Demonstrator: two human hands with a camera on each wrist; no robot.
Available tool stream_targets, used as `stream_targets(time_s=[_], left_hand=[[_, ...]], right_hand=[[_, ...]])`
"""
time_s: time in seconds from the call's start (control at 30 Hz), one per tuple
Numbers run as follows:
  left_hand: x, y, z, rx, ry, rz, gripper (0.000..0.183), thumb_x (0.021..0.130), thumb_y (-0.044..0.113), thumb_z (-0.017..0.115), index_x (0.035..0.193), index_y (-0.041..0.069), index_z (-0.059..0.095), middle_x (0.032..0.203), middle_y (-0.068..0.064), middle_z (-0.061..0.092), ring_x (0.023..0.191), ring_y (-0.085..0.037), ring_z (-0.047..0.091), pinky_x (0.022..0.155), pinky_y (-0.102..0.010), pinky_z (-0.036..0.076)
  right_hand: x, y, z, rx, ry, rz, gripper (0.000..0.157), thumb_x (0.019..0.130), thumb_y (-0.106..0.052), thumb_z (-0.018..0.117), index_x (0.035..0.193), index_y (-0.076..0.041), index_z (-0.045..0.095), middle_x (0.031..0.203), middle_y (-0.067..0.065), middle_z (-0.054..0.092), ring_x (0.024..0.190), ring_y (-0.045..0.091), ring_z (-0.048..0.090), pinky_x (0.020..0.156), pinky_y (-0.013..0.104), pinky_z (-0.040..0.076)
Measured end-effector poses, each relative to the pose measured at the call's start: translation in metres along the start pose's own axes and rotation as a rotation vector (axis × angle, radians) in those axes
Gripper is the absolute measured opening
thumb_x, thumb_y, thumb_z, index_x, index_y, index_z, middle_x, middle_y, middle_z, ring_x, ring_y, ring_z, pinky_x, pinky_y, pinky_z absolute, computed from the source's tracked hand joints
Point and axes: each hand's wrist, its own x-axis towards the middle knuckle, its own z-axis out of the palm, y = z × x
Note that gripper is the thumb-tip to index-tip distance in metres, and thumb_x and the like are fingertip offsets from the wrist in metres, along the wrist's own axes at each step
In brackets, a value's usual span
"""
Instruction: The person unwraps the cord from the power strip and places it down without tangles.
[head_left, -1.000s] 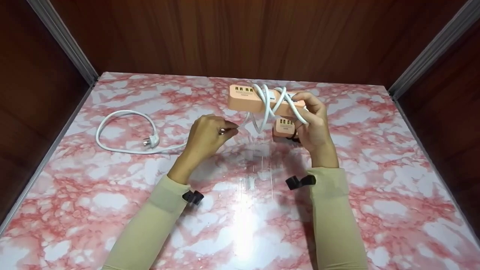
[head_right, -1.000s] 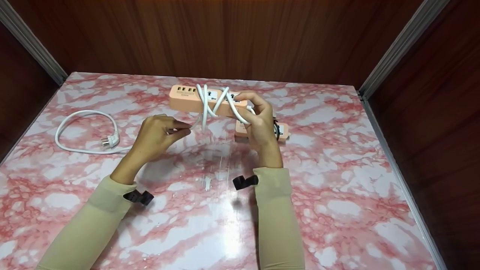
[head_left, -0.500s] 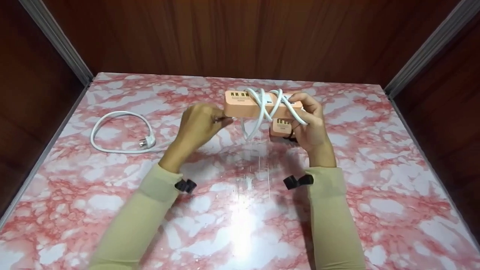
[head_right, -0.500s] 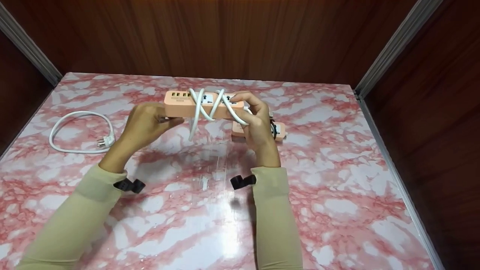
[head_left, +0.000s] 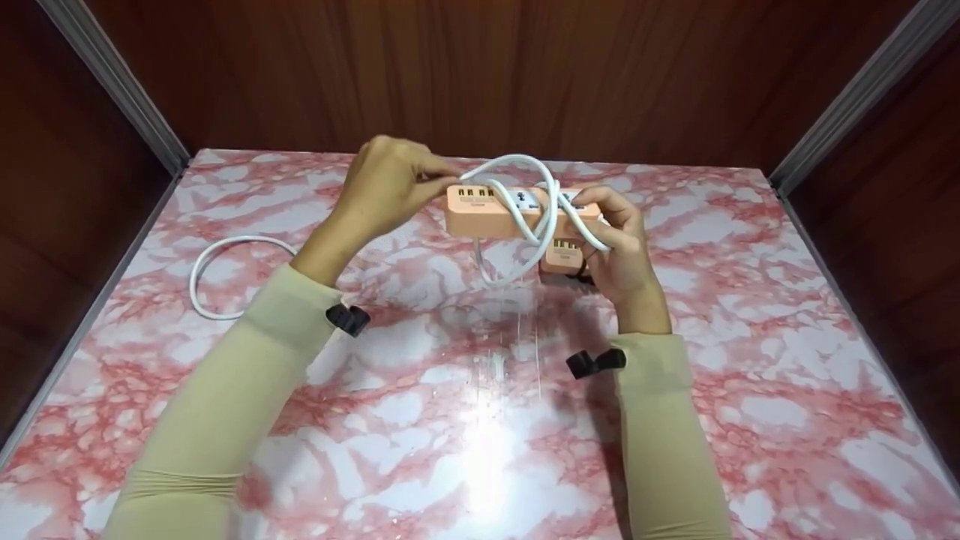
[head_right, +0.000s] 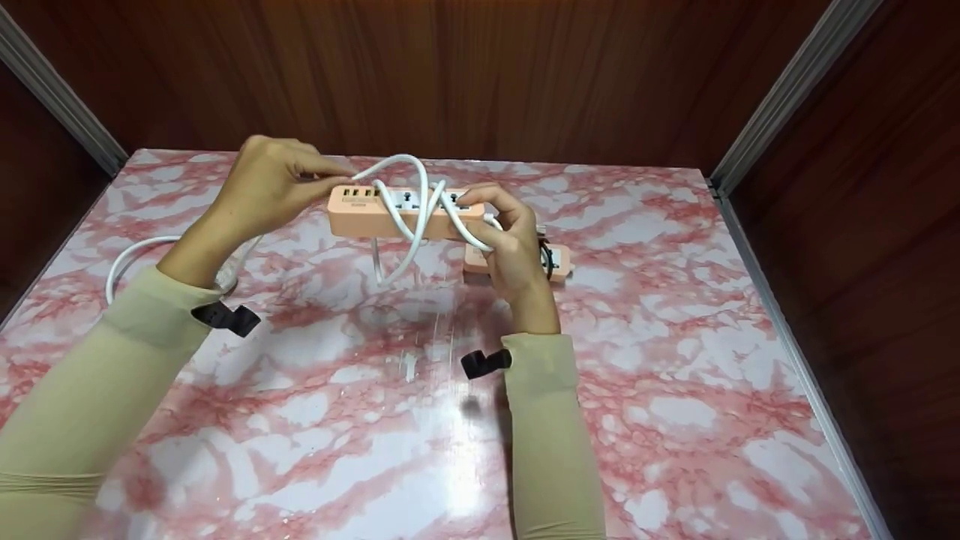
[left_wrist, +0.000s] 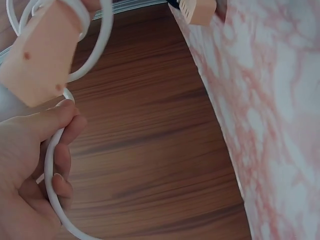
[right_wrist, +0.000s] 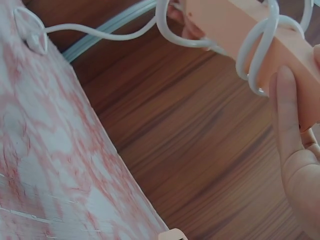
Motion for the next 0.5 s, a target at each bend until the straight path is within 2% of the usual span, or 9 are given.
stream_targets(time_s=[0.23, 0.5], left_hand=[[0.008, 0.007, -0.008, -0.016, 0.034, 0.014, 0.013, 0.1, 0.022, 0.078, 0.105, 0.014, 0.087, 0.098, -0.003, 0.082, 0.084, -0.016, 0.073, 0.073, -0.034, 0.048], [0.005, 0.018, -0.011, -0.026, 0.103, 0.035, 0.015, 0.1, 0.022, 0.076, 0.104, 0.011, 0.086, 0.09, -0.006, 0.08, 0.076, -0.02, 0.06, 0.074, -0.035, 0.042]], right_hand=[[0.0, 0.001, -0.001, -0.056, 0.018, 0.017, 0.028, 0.087, 0.011, 0.053, 0.099, -0.004, 0.073, 0.109, 0.011, 0.063, 0.093, 0.021, 0.066, 0.074, 0.031, 0.061], [-0.001, 0.004, 0.0, -0.079, 0.045, 0.01, 0.028, 0.088, 0.011, 0.052, 0.099, -0.004, 0.073, 0.11, 0.011, 0.066, 0.092, 0.02, 0.068, 0.076, 0.03, 0.061]])
